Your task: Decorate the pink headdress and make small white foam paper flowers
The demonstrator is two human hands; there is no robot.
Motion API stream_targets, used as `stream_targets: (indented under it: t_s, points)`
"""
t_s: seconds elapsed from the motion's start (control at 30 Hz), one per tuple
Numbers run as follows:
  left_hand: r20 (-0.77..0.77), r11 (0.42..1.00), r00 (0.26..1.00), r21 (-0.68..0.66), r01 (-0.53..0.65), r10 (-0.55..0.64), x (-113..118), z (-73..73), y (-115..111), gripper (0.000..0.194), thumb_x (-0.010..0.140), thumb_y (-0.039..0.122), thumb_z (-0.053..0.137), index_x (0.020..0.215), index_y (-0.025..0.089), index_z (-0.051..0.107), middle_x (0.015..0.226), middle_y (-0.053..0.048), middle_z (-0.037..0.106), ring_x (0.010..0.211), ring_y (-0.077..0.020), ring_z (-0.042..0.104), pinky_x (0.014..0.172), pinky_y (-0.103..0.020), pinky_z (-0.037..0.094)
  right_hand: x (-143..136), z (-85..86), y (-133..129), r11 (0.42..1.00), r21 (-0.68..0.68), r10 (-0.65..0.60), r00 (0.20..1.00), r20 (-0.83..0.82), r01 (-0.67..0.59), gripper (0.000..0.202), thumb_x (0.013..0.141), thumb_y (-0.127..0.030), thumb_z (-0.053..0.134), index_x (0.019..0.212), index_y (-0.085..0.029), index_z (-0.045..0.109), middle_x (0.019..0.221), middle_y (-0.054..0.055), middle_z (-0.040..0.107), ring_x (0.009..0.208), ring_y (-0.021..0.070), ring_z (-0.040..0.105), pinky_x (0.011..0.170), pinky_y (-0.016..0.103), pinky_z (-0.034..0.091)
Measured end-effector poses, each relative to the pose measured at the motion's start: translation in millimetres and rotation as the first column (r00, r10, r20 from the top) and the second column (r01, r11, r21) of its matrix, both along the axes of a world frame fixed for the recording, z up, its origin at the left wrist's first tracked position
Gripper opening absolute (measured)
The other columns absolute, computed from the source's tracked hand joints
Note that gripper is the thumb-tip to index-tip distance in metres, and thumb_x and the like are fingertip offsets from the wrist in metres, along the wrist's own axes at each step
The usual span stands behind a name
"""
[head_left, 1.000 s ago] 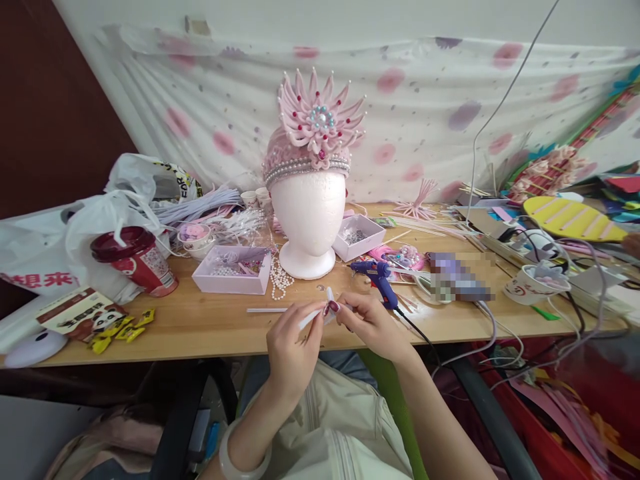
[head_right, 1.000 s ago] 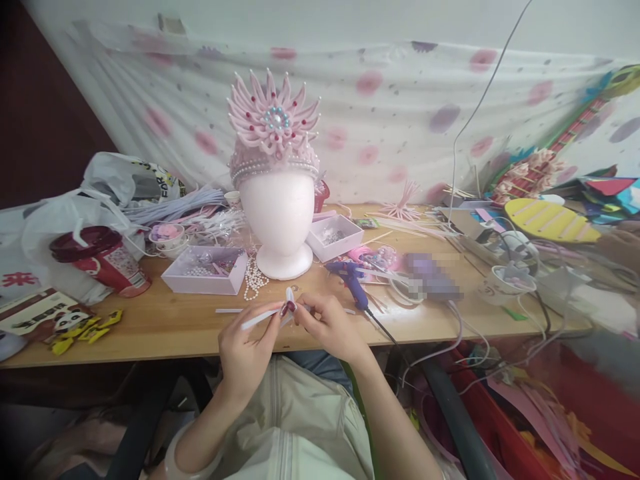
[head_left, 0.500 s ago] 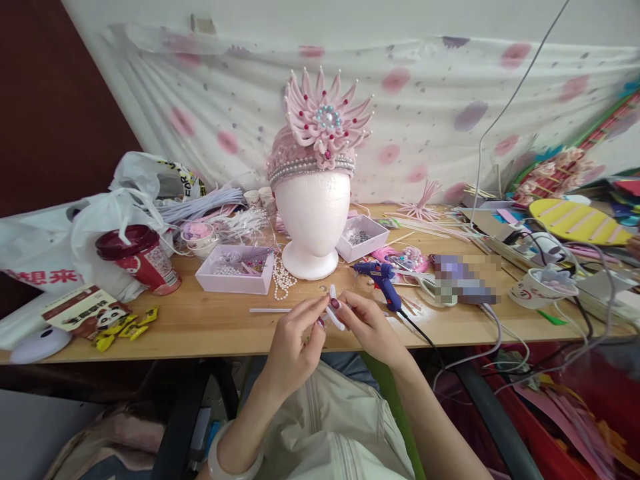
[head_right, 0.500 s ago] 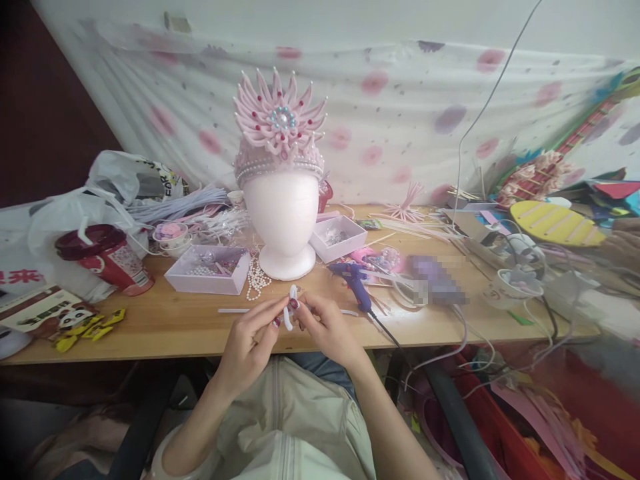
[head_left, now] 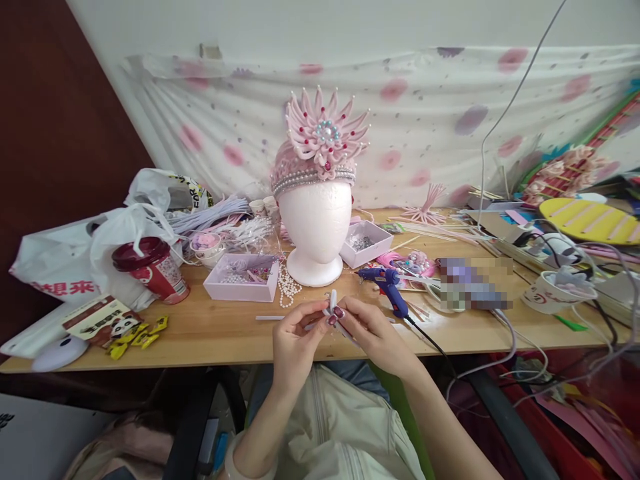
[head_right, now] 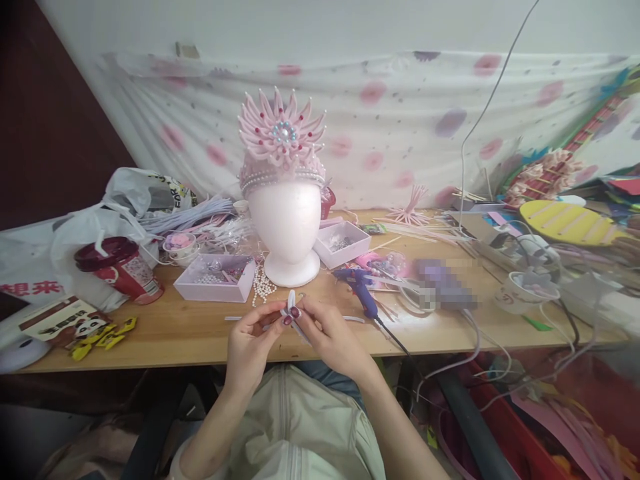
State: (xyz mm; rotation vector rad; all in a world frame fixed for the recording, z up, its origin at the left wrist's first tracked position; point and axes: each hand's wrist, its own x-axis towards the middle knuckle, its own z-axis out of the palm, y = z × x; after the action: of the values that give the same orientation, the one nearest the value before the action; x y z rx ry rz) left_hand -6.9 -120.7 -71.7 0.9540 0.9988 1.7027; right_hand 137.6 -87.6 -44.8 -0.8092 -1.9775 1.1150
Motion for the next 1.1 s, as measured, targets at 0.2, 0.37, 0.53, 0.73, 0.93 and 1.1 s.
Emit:
stream_targets:
  t_s: [0.2,0.37,0.53,0.73,0.93,1.1]
  points:
    - [0.039,0.999,0.999,0.013,-0.034,0.033,-2.1,-2.8,1.4,0.020,0.067,0.030,0.083,0.080,0.017,0.074,0.086,-0.007,0.077,0.080,-0.0180,0.071,0.075,-0.026,0.058,0.9,1.0,-1.9,1.000,0.016,0.000,1.000,-0.031,0.000,0.035,0.099,-0.041,0.045,0.076,-0.017,0.056,0.067,0.000,0.053,0.062,0.0111,0.044,0.056,0.024,0.033]
    - [0.134,0.999,0.991,-0.036,-0.011,0.016,-1.4,-1.9,1.9,0.024,0.065,0.027,0.084,0.082,0.016,0.070,0.084,-0.005,0.077,0.081,-0.0161,0.073,0.077,-0.025,0.058,1.7,-2.2,-0.3,0.999,-0.043,0.025,0.999,-0.035,-0.026,0.036,0.098,-0.042,0.047,0.075,-0.016,0.055,0.063,-0.001,0.051,0.057,0.0096,0.041,0.052,0.022,0.032]
    - [0.189,0.993,0.977,-0.074,-0.091,0.104,5.0,-1.8,-2.2,0.030,0.065,0.031,0.085,0.084,0.016,0.066,0.085,-0.006,0.077,0.081,-0.0176,0.073,0.076,-0.027,0.059,2.2,-6.3,2.3,0.995,-0.094,0.021,0.999,-0.041,-0.025,0.036,0.095,-0.044,0.050,0.071,-0.016,0.054,0.063,-0.001,0.050,0.058,0.0101,0.041,0.052,0.022,0.032]
    - [0.235,0.985,0.961,-0.128,-0.118,0.146,14.6,-1.8,-4.6,0.035,0.062,0.030,0.086,0.083,0.016,0.060,0.083,-0.006,0.077,0.080,-0.0179,0.073,0.074,-0.026,0.058,0.4,-11.2,2.8,0.997,-0.077,0.010,0.997,-0.083,-0.016,0.034,0.093,-0.041,0.052,0.070,-0.016,0.054,0.063,-0.001,0.051,0.059,0.0104,0.042,0.054,0.022,0.033]
    - [0.213,0.973,0.951,-0.114,-0.202,0.223,18.5,-14.4,-2.6,0.034,0.069,0.032,0.081,0.092,0.017,0.062,0.096,-0.006,0.075,0.092,-0.0173,0.071,0.080,-0.025,0.055,-9.2,-20.2,-1.2,0.995,-0.001,-0.099,0.991,-0.086,0.099,0.031,0.096,-0.040,0.051,0.079,-0.016,0.061,0.069,0.001,0.057,0.061,0.0109,0.046,0.055,0.022,0.035]
    - [0.135,0.989,0.988,-0.134,-0.060,0.078,6.9,-12.8,0.5,0.026,0.069,0.034,0.080,0.081,0.015,0.068,0.081,-0.002,0.073,0.078,-0.0130,0.066,0.074,-0.022,0.051,-8.6,-24.5,-0.2,0.993,-0.017,-0.117,0.990,-0.074,0.116,0.029,0.095,-0.040,0.053,0.084,-0.015,0.063,0.071,0.002,0.060,0.064,0.0121,0.051,0.058,0.023,0.038]
